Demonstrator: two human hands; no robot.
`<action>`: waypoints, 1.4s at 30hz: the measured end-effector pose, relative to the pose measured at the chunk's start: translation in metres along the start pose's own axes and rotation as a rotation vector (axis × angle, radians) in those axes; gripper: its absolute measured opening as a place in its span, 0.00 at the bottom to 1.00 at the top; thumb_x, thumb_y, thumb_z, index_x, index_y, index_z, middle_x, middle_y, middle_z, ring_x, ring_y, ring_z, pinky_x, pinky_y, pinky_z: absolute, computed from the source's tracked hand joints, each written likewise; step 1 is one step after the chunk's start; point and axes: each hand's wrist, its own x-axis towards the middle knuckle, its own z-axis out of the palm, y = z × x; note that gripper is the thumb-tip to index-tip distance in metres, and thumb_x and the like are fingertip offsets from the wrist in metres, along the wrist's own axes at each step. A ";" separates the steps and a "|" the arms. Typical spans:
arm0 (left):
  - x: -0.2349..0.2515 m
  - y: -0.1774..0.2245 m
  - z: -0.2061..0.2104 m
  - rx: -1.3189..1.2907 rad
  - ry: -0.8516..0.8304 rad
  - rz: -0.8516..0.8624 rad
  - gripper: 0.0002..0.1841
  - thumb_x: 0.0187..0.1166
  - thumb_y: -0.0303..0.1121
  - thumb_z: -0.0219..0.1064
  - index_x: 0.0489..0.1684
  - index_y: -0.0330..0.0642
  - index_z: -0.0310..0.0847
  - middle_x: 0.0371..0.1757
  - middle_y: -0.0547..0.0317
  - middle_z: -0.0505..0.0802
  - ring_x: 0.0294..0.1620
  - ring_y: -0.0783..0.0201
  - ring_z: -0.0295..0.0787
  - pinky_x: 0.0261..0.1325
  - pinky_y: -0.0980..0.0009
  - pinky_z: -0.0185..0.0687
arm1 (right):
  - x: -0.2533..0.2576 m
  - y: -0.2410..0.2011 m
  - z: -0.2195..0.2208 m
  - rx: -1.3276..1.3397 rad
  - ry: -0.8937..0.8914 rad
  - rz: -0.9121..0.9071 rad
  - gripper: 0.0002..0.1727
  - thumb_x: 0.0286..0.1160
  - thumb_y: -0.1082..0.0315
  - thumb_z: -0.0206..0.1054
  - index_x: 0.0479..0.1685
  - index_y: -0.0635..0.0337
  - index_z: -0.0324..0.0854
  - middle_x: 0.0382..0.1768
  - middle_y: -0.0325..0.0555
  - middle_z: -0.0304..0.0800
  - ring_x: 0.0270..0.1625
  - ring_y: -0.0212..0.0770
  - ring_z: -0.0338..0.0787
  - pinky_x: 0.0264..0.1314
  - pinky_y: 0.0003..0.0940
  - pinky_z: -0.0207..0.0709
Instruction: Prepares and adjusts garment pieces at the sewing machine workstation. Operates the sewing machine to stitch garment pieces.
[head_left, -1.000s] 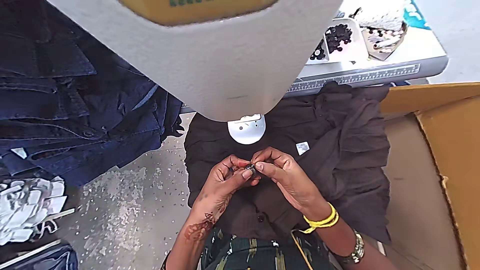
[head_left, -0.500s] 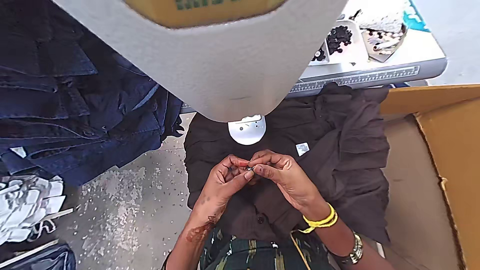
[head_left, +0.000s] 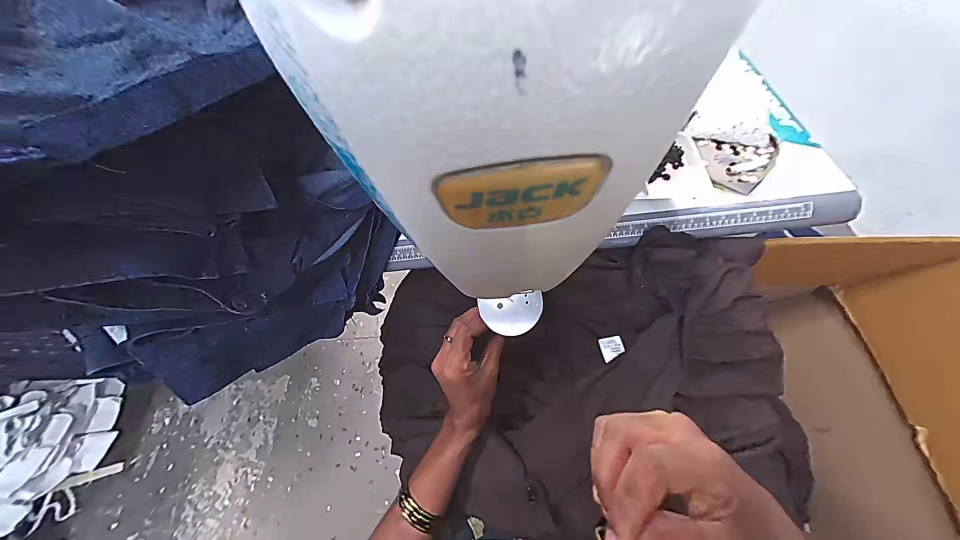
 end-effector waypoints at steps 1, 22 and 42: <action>-0.001 0.000 0.005 -0.040 0.036 0.006 0.08 0.67 0.25 0.76 0.39 0.31 0.87 0.48 0.53 0.96 0.59 0.76 0.90 0.67 0.81 0.81 | -0.001 0.000 0.000 -0.018 0.011 0.007 0.10 0.84 0.64 0.67 0.39 0.62 0.83 0.39 0.45 0.89 0.48 0.31 0.89 0.54 0.23 0.82; 0.053 -0.003 -0.007 0.190 -0.229 -0.219 0.23 0.65 0.41 0.72 0.46 0.25 0.85 0.48 0.41 0.91 0.59 0.52 0.86 0.67 0.49 0.72 | -0.016 0.028 -0.025 -0.313 0.344 0.255 0.10 0.84 0.57 0.66 0.48 0.51 0.87 0.42 0.29 0.92 0.45 0.18 0.89 0.52 0.13 0.83; -0.011 0.034 -0.115 -0.138 -1.326 -0.032 0.19 0.73 0.55 0.72 0.49 0.52 0.90 0.45 0.54 0.91 0.56 0.47 0.85 0.56 0.45 0.79 | -0.019 0.043 0.013 -0.521 -0.217 0.431 0.19 0.80 0.47 0.69 0.44 0.53 0.94 0.51 0.39 0.95 0.65 0.39 0.88 0.71 0.36 0.79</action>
